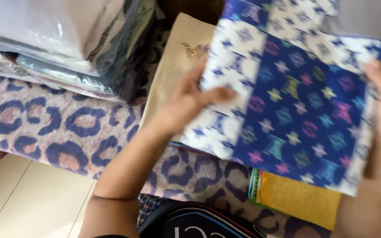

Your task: Spraying folded laundry items with a liquid and stacking them neatly

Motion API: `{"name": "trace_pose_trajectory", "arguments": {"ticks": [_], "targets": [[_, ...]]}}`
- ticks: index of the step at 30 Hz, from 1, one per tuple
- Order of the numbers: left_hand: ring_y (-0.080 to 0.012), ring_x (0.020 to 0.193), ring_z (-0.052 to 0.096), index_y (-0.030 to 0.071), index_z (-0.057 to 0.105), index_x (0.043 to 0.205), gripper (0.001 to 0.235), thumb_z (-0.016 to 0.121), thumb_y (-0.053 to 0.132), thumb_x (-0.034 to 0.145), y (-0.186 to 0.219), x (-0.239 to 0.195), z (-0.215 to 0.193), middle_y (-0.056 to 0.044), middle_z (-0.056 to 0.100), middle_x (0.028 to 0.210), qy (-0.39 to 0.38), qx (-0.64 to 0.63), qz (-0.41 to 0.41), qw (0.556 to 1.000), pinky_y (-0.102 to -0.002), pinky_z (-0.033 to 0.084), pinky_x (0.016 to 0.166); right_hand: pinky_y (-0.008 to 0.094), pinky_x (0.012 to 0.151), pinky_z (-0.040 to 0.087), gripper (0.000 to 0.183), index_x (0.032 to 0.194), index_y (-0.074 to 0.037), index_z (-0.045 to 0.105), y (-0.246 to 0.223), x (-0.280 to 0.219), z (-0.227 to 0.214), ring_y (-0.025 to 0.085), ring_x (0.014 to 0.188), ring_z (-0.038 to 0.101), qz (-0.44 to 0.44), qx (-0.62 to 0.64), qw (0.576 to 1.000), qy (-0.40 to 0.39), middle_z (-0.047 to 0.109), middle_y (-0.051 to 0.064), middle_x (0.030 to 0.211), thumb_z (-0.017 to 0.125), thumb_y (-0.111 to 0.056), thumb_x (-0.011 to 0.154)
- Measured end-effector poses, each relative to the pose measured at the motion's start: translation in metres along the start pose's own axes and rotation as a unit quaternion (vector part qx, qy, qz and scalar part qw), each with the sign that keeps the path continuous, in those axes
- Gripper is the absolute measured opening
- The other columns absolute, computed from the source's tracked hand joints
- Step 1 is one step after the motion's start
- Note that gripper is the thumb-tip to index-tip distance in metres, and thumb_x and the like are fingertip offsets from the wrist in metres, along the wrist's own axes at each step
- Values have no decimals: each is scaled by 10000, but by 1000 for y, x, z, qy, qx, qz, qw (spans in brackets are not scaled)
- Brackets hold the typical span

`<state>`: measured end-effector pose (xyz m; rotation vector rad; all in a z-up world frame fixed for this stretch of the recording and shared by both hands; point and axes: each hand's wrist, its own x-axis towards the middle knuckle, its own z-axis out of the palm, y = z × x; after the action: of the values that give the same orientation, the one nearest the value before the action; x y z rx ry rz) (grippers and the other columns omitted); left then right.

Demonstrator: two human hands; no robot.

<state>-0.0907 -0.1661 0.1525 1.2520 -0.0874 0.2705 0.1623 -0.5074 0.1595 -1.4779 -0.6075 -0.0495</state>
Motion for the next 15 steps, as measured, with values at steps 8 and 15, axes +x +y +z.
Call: {"name": "trace_pose_trajectory", "arguments": {"ticks": [8, 15], "targets": [[-198, 824, 743, 8, 351, 1559, 816, 698, 98, 826, -16, -22, -130, -200, 718, 1153, 123, -1, -144, 982, -304, 639, 692, 295, 954, 532, 389, 1328, -33, 631, 79, -17, 195, 144, 1056, 677, 194, 4, 972, -133, 716, 71, 1215, 721, -142, 966], [-214, 1048, 713, -32, 235, 1564, 977, 803, 244, 820, -38, -28, -134, -203, 676, 1275, 131, 103, -104, 981, -320, 598, 881, 301, 832, 592, 352, 1310, -43, 627, 70, -15, 193, 148, 925, 711, 270, 33, 957, -96, 731, 77, 1121, 667, -83, 962]]}}
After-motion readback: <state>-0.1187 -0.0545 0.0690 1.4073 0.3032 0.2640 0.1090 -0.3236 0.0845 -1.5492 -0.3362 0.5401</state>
